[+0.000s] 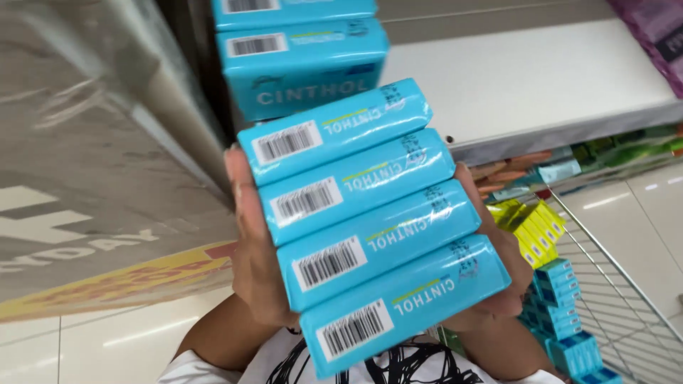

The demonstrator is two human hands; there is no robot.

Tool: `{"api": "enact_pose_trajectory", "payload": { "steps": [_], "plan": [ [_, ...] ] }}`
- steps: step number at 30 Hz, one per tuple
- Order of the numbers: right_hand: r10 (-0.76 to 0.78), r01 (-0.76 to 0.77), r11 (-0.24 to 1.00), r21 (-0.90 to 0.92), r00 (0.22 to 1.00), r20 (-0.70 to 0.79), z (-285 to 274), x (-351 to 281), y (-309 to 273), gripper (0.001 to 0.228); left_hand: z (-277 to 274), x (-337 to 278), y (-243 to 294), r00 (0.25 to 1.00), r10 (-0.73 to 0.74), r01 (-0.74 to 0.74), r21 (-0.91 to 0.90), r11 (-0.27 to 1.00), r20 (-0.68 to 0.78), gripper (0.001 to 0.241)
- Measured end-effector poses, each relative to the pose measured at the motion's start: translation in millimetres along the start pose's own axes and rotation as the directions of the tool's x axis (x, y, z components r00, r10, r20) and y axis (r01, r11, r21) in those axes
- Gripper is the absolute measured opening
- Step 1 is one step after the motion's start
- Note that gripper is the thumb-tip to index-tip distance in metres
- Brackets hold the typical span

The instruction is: Stocking and wiping soap boxes on a shelf in a convenience store.

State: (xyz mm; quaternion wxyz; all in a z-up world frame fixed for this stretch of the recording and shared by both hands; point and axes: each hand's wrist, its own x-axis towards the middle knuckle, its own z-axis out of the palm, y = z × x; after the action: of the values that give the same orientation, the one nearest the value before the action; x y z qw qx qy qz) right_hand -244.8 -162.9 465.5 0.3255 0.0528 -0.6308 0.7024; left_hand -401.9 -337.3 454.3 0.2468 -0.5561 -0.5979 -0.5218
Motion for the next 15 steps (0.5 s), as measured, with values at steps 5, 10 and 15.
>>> {"api": "enact_pose_trajectory", "payload": {
  "steps": [5,10,15],
  "plan": [
    [-0.213,0.159,0.843,-0.514,0.976,-0.046,17.4,19.5,0.8,0.084,11.8,14.1,-7.7,0.992,-0.028,0.023,-0.040,0.999,-0.125,0.101],
    [-0.169,0.018,0.650,-0.760,0.978,-0.121,18.8,30.6,-6.2,0.079,20.7,17.2,-4.3,0.973,-0.230,0.175,-0.586,0.791,-0.019,0.107],
    [-0.261,0.276,0.708,-0.650,0.958,0.123,21.2,38.7,-6.3,0.080,9.8,26.5,-15.3,0.989,-0.134,0.107,-0.345,0.933,-0.056,0.099]
  ]
}}
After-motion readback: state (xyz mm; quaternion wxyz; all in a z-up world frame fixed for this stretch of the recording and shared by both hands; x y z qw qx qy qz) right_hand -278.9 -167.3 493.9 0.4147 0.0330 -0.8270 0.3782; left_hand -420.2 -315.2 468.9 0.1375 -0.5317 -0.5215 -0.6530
